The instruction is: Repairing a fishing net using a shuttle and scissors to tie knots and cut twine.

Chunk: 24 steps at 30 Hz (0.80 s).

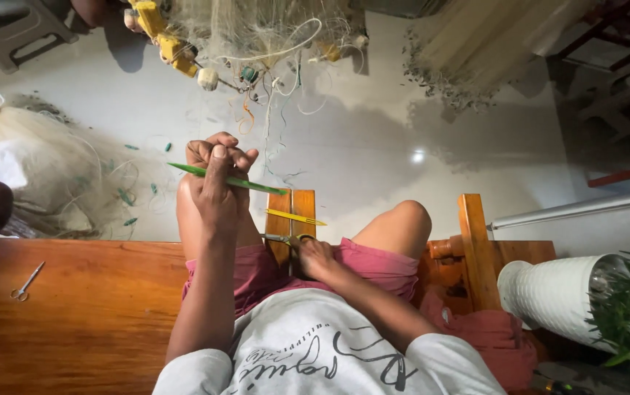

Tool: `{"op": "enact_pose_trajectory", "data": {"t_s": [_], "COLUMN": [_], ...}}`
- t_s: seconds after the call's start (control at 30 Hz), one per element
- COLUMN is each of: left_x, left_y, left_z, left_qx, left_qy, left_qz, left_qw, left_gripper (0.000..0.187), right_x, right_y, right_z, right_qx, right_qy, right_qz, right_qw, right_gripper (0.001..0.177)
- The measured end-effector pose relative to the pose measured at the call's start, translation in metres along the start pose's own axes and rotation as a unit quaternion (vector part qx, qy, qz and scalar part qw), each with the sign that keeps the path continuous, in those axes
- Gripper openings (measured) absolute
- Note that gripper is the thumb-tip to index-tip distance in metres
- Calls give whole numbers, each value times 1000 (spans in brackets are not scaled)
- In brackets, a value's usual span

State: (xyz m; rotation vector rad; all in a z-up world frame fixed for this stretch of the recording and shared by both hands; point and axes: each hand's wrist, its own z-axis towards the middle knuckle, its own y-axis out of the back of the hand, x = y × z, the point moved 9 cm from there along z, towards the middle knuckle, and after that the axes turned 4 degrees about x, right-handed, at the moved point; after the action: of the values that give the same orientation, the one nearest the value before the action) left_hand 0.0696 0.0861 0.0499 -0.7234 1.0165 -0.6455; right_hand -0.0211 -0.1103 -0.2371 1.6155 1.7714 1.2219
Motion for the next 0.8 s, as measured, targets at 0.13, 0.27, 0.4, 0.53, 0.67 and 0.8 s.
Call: {"op": "enact_pose_trajectory", "data": {"t_s": [0.13, 0.27, 0.4, 0.53, 0.67, 0.8], "left_x": [6, 6, -1, -8, -10, -13], "left_y": [0, -5, -14, -14, -8, -6], "left_z": [-3, -3, -4, -5, -3, -3], "left_qx": [5, 10, 12, 11, 6, 6], "left_qy": [-20, -27, -40, -52, -57, -50], "left_qz": [1, 7, 0, 10, -3, -21], "left_qw": [1000, 1000, 999, 999, 998, 998], "left_gripper": [18, 19, 18, 18, 18, 18], "right_x": [0, 19, 13, 3, -17, -11], "right_y": [-13, 36, 25, 20, -3, -2], "right_z": [5, -30, -13, -7, 9, 5], "right_qx": [-40, -38, -64, -159, -88, -54], "right_qy": [24, -1, 43, 64, 30, 22], "right_qz": [-60, -9, 39, -47, -20, -21], "right_qw": [997, 999, 996, 984, 995, 998], "right_gripper": [45, 48, 32, 35, 38, 38]}}
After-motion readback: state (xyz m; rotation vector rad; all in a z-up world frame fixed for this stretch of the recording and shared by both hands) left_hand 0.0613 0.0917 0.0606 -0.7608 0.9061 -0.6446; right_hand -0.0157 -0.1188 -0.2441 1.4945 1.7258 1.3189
